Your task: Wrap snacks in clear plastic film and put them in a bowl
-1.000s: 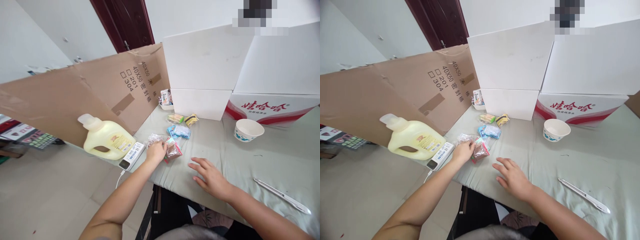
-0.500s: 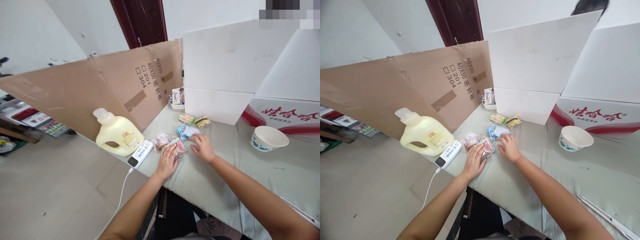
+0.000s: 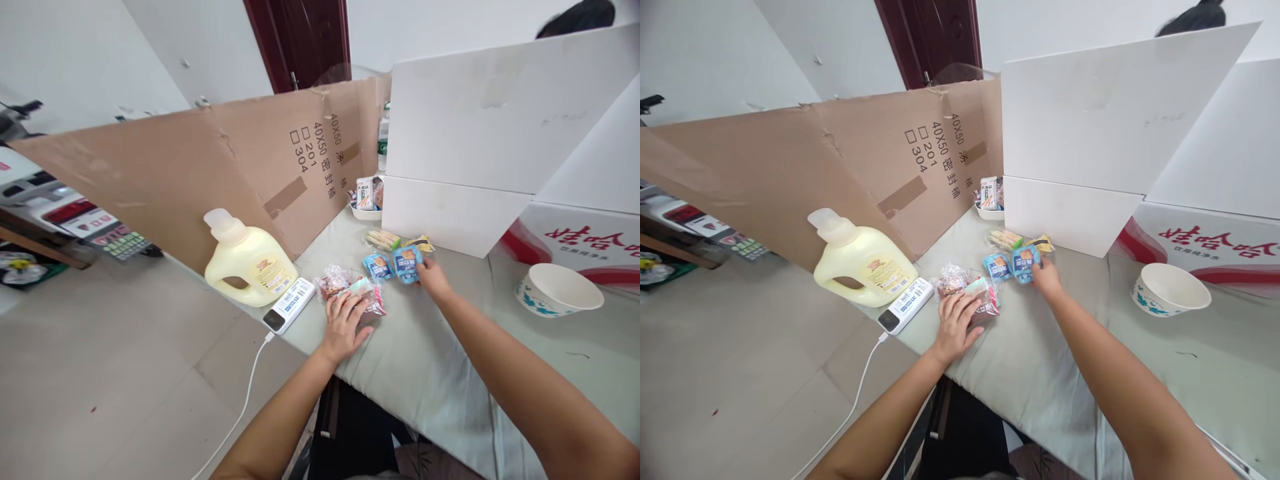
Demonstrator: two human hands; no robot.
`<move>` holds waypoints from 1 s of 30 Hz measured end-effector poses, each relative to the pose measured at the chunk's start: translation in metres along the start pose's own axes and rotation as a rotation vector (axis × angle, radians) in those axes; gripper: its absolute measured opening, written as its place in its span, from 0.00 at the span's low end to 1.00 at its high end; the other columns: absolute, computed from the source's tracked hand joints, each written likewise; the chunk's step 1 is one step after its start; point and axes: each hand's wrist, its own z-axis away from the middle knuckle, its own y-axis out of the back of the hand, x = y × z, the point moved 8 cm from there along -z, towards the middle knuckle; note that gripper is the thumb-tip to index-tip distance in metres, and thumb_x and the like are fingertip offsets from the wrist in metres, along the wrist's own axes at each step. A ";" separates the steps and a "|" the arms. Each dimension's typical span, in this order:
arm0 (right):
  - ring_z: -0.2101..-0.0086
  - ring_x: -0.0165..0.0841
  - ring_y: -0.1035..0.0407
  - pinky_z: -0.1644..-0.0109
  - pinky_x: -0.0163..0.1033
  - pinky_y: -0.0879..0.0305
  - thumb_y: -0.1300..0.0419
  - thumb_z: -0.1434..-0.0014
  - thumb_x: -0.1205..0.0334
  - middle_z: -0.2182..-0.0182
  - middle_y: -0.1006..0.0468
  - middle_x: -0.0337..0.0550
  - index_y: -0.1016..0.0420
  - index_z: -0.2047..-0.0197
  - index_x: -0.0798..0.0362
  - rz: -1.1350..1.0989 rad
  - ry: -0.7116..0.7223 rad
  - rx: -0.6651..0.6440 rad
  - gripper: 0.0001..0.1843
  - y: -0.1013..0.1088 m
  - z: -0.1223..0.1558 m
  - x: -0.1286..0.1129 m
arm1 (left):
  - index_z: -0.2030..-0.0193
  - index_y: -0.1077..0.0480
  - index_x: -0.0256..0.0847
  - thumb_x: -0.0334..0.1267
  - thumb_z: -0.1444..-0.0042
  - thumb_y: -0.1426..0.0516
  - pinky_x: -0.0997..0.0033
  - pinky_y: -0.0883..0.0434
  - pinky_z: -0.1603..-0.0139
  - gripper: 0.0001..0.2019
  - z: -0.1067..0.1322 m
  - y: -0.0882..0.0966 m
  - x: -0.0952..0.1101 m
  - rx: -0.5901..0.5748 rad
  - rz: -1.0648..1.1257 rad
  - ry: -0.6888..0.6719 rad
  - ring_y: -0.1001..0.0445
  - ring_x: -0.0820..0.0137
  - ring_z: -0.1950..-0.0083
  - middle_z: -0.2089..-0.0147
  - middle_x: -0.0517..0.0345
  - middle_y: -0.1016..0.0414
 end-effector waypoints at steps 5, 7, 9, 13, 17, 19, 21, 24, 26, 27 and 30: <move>0.51 0.47 0.31 0.49 0.50 0.35 0.46 0.40 0.57 0.52 0.28 0.60 0.29 0.47 0.59 0.015 -0.042 0.062 0.21 0.006 0.029 0.009 | 0.41 0.34 0.39 0.47 0.34 0.59 0.47 0.44 0.36 0.23 -0.003 0.018 -0.019 0.027 0.078 0.138 0.42 0.55 0.36 0.42 0.44 0.32; 0.49 0.48 0.34 0.45 0.52 0.37 0.47 0.40 0.58 0.50 0.29 0.60 0.31 0.46 0.59 0.001 -0.017 0.094 0.21 0.013 0.046 0.006 | 0.42 0.34 0.40 0.46 0.35 0.56 0.48 0.44 0.37 0.21 -0.005 0.021 -0.025 -0.004 0.072 0.166 0.42 0.55 0.36 0.42 0.45 0.32; 0.48 0.46 0.36 0.43 0.52 0.39 0.48 0.39 0.58 0.51 0.29 0.57 0.31 0.47 0.58 -0.032 0.047 0.131 0.19 0.019 0.068 -0.001 | 0.44 0.32 0.41 0.45 0.36 0.53 0.48 0.43 0.37 0.19 -0.007 0.020 -0.025 -0.042 0.069 0.141 0.42 0.55 0.36 0.43 0.46 0.32; 0.48 0.42 0.36 0.43 0.53 0.38 0.49 0.36 0.58 0.50 0.30 0.53 0.34 0.47 0.52 -0.175 0.401 0.156 0.16 0.022 0.132 -0.035 | 0.51 0.27 0.42 0.40 0.36 0.52 0.50 0.39 0.41 0.15 -0.013 0.008 -0.026 -0.181 0.072 0.135 0.36 0.57 0.42 0.49 0.49 0.28; 0.48 0.42 0.36 0.45 0.52 0.34 0.47 0.36 0.62 0.48 0.31 0.52 0.37 0.42 0.50 -0.182 0.547 0.012 0.19 0.003 0.176 -0.055 | 0.59 0.26 0.43 0.42 0.39 0.46 0.54 0.33 0.48 0.10 -0.043 -0.003 -0.050 -0.320 0.054 0.288 0.30 0.59 0.51 0.56 0.52 0.26; 0.49 0.42 0.36 0.46 0.53 0.33 0.46 0.36 0.63 0.49 0.31 0.52 0.37 0.42 0.51 -0.176 0.519 0.013 0.19 0.000 0.179 -0.055 | 0.56 0.27 0.42 0.43 0.40 0.46 0.56 0.33 0.47 0.11 -0.074 -0.007 -0.066 -0.346 0.041 0.331 0.29 0.59 0.50 0.53 0.51 0.26; 0.50 0.42 0.35 0.47 0.54 0.33 0.46 0.37 0.63 0.51 0.30 0.52 0.36 0.44 0.52 -0.178 0.498 0.012 0.18 0.000 0.176 -0.054 | 0.49 0.29 0.40 0.41 0.39 0.48 0.58 0.35 0.43 0.14 -0.112 -0.020 -0.085 -0.393 -0.006 0.369 0.31 0.58 0.46 0.49 0.48 0.27; 0.52 0.42 0.34 0.48 0.54 0.33 0.46 0.37 0.65 0.52 0.29 0.51 0.34 0.46 0.51 -0.183 0.500 -0.029 0.16 -0.001 0.172 -0.055 | 0.42 0.33 0.38 0.38 0.39 0.48 0.57 0.38 0.39 0.19 -0.165 -0.054 -0.116 -0.483 -0.051 0.430 0.35 0.55 0.40 0.42 0.46 0.30; 0.53 0.41 0.34 0.49 0.53 0.32 0.47 0.37 0.67 0.54 0.28 0.51 0.34 0.49 0.51 -0.203 0.501 -0.039 0.13 0.001 0.172 -0.056 | 0.40 0.35 0.39 0.36 0.42 0.45 0.57 0.38 0.39 0.22 -0.191 -0.081 -0.137 -0.528 -0.059 0.474 0.36 0.54 0.38 0.39 0.46 0.32; 0.54 0.41 0.34 0.50 0.52 0.32 0.48 0.37 0.67 0.55 0.28 0.50 0.33 0.51 0.51 -0.216 0.501 -0.039 0.12 0.002 0.172 -0.056 | 0.40 0.35 0.40 0.36 0.43 0.44 0.57 0.37 0.40 0.23 -0.200 -0.094 -0.147 -0.547 -0.064 0.506 0.36 0.53 0.38 0.38 0.46 0.34; 0.57 0.40 0.33 0.53 0.50 0.32 0.49 0.38 0.69 0.58 0.28 0.49 0.33 0.54 0.51 -0.252 0.503 -0.035 0.10 0.004 0.174 -0.057 | 0.37 0.38 0.41 0.36 0.46 0.41 0.56 0.35 0.41 0.28 -0.214 -0.122 -0.179 -0.570 -0.097 0.636 0.36 0.50 0.37 0.36 0.42 0.36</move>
